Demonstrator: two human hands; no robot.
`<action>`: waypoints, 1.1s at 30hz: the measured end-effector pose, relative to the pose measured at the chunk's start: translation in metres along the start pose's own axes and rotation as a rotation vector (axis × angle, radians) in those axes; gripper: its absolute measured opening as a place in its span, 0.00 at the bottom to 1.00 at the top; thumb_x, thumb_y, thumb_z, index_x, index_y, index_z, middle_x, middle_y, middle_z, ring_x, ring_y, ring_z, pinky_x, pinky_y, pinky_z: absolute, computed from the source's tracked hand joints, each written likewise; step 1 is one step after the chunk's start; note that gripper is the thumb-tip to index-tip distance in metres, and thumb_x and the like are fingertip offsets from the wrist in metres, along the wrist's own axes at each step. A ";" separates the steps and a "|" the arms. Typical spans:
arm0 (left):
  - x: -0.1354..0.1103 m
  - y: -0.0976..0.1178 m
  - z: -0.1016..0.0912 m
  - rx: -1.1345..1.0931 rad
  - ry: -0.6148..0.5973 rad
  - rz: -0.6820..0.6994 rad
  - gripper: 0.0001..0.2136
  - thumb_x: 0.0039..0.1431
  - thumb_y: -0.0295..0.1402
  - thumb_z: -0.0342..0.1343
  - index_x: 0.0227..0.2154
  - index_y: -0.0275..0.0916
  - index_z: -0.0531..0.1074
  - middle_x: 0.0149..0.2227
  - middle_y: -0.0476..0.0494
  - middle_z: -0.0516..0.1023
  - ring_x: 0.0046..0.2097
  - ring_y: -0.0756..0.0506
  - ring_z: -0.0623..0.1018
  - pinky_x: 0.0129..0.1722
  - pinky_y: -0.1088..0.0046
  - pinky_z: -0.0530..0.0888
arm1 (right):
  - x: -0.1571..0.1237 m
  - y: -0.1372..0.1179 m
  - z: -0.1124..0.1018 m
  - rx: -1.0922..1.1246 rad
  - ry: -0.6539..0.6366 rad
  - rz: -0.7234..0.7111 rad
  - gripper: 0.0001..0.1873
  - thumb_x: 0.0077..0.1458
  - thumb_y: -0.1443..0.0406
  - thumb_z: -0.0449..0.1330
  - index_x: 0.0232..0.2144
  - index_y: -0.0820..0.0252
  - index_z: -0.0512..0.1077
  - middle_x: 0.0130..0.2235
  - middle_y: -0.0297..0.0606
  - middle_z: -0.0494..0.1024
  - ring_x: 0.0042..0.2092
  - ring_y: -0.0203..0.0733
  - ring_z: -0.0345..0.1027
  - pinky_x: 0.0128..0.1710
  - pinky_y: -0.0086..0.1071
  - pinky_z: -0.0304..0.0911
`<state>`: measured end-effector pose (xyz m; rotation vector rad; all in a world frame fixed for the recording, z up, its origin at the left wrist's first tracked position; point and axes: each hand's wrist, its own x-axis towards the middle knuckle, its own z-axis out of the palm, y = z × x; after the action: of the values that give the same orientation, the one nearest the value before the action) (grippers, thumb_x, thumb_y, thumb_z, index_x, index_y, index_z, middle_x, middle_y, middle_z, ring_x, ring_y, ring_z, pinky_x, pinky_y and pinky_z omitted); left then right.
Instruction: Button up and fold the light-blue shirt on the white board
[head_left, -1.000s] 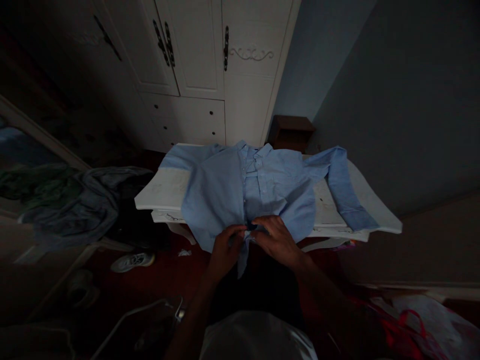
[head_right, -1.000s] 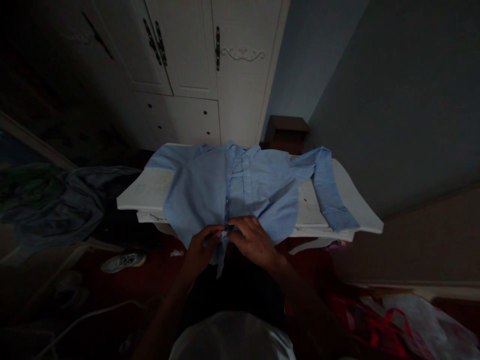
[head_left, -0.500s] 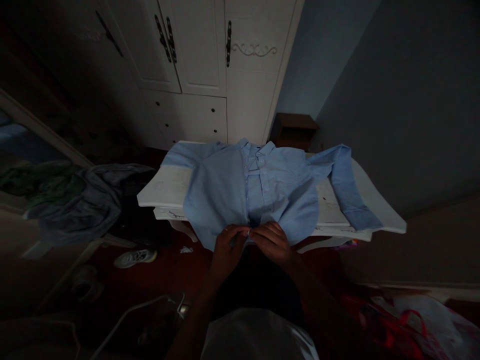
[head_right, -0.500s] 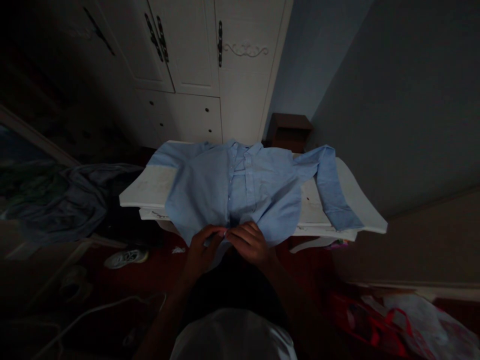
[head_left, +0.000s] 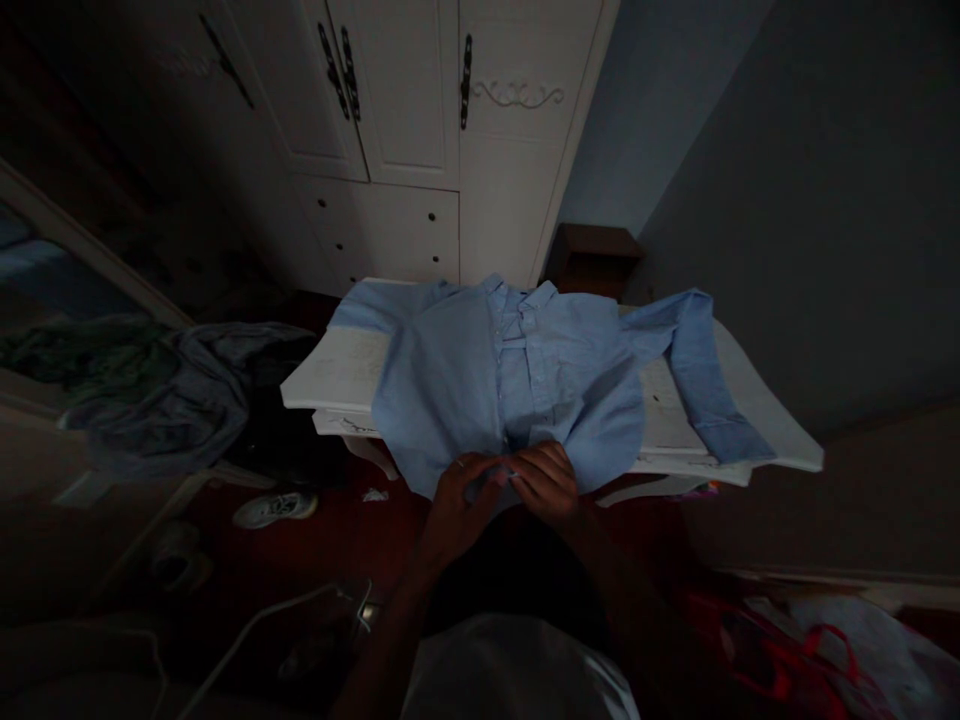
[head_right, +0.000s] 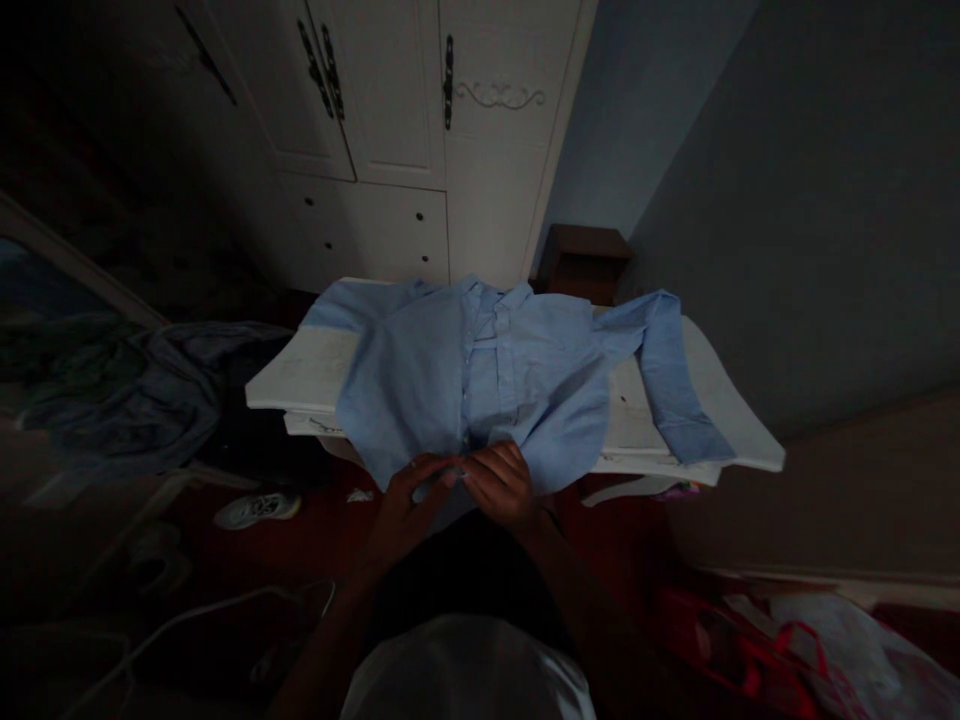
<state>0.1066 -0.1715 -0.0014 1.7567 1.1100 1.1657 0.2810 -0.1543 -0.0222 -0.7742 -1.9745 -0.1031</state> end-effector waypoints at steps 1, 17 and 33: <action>-0.001 -0.001 0.000 0.010 0.007 0.009 0.10 0.60 0.35 0.58 0.43 0.41 0.77 0.42 0.43 0.81 0.44 0.45 0.79 0.47 0.66 0.74 | 0.001 -0.001 0.000 0.014 -0.002 0.012 0.13 0.59 0.71 0.57 0.46 0.58 0.74 0.34 0.40 0.80 0.35 0.42 0.71 0.36 0.39 0.64; -0.006 -0.010 0.016 -0.089 0.201 -0.099 0.09 0.59 0.29 0.56 0.40 0.42 0.78 0.40 0.46 0.81 0.42 0.47 0.79 0.45 0.69 0.76 | 0.001 -0.007 0.000 -0.048 -0.088 0.203 0.08 0.62 0.63 0.56 0.40 0.55 0.75 0.35 0.39 0.78 0.38 0.43 0.69 0.41 0.41 0.62; -0.005 -0.013 0.011 0.246 0.116 0.050 0.10 0.62 0.29 0.55 0.44 0.43 0.76 0.41 0.45 0.81 0.43 0.46 0.79 0.46 0.66 0.76 | 0.006 0.000 -0.006 0.000 -0.214 0.175 0.08 0.63 0.63 0.55 0.41 0.56 0.73 0.35 0.39 0.78 0.38 0.43 0.67 0.41 0.40 0.61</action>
<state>0.1129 -0.1727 -0.0179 1.9317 1.3334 1.2155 0.2834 -0.1539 -0.0139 -0.9886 -2.0960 0.0882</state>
